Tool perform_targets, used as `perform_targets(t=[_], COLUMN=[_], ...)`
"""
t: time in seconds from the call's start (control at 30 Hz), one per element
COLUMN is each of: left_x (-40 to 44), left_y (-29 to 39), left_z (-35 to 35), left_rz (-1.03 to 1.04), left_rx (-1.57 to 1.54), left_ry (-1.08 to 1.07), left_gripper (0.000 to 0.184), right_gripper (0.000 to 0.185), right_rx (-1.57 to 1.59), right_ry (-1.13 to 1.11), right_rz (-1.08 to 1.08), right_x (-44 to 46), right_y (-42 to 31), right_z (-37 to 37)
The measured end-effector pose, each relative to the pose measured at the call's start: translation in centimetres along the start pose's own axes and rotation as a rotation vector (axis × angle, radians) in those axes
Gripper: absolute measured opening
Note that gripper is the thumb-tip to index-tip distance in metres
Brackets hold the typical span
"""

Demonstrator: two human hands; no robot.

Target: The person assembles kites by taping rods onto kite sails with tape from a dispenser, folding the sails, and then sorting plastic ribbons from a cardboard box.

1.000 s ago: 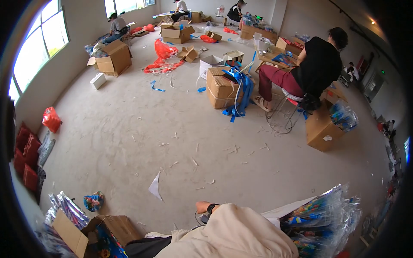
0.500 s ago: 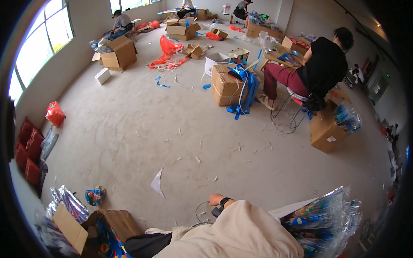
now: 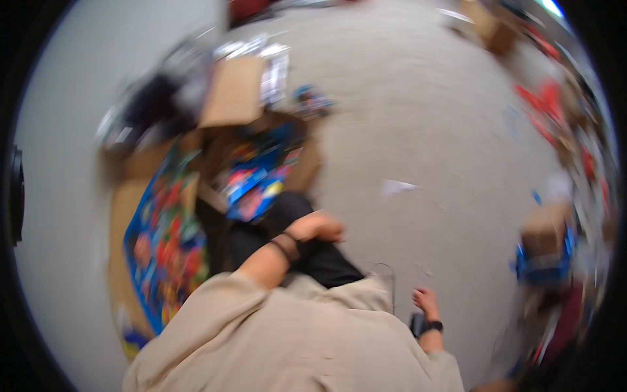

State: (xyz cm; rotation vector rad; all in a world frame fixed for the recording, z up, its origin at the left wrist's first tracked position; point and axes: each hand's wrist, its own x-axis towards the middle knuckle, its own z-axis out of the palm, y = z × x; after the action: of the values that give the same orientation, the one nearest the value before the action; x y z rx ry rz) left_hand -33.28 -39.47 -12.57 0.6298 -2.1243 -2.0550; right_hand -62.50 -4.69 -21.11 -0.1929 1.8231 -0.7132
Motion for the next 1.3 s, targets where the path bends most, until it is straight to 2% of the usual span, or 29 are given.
perform_targets(t=[0.03,0.07,0.1,0.13,0.3,0.47,0.63,0.8,0.87,1.0,1.1,1.17,1.2,1.23,1.3], left_x=[0.8,1.0,0.6,1.7,0.5,-0.5,-1.9,-2.0,-1.5,-1.8,-1.5,-1.6,-0.8,-0.5,2.4], left_y=[0.1,0.8,1.4,4.7,6.1,6.4,7.5,8.8,8.7,10.4,9.5,7.9,6.2,3.9,0.4], left_z=[0.4,0.0,0.0,-0.1,-0.4,-0.2,0.5,2.1,2.6,4.5,4.8,5.3,4.7,4.1,3.1], left_rz=[-0.160,-0.315,-0.420,-0.612,-0.500,-0.520,-0.439,-0.368,-0.246,-0.198,-0.174,-0.187,-0.095,0.014,0.278], left_rx=[0.505,0.698,0.772,0.858,0.909,0.816,0.812,0.922,0.983,1.063,1.014,0.923,0.940,1.006,1.201], left_ry=[0.017,-0.026,-0.072,-0.355,-0.369,-0.329,-0.257,-0.205,-0.118,-0.107,-0.083,0.010,-0.041,-0.150,-0.398], left_gripper=[0.023,0.029,0.037,0.042,0.044,0.046,0.045,0.044,0.041,0.035,0.030,0.030,0.029,0.030,0.032], right_gripper=[0.014,0.010,0.009,0.010,0.017,0.027,0.014,0.025,0.025,0.024,0.023,0.021,0.020,0.016,0.013], right_rx=[-0.008,0.045,0.031,0.026,0.042,0.086,0.149,0.233,0.235,0.255,0.297,0.133,0.454,-0.117,0.530], right_ry=[-0.097,-0.102,-0.003,0.019,0.100,0.230,0.587,0.865,0.834,0.694,0.453,0.531,0.578,0.556,0.601], right_rz=[0.013,0.056,0.076,0.084,0.064,0.030,0.001,0.052,0.086,0.089,0.001,-0.232,-0.208,-0.121,-0.154], right_x=[0.8,1.2,-0.3,-0.6,-1.3,-2.5,-5.4,-6.8,-7.1,-6.1,-2.0,-9.4,-10.9,-14.5,-15.1], right_y=[0.4,0.8,-0.1,-0.2,0.8,2.8,7.9,14.2,14.8,15.7,16.5,8.6,6.7,3.1,3.5], right_z=[-1.5,-2.5,-2.2,-3.1,-7.4,-15.7,-25.7,-33.6,-32.8,-31.6,-32.0,-22.8,-18.8,-16.4,-14.9])
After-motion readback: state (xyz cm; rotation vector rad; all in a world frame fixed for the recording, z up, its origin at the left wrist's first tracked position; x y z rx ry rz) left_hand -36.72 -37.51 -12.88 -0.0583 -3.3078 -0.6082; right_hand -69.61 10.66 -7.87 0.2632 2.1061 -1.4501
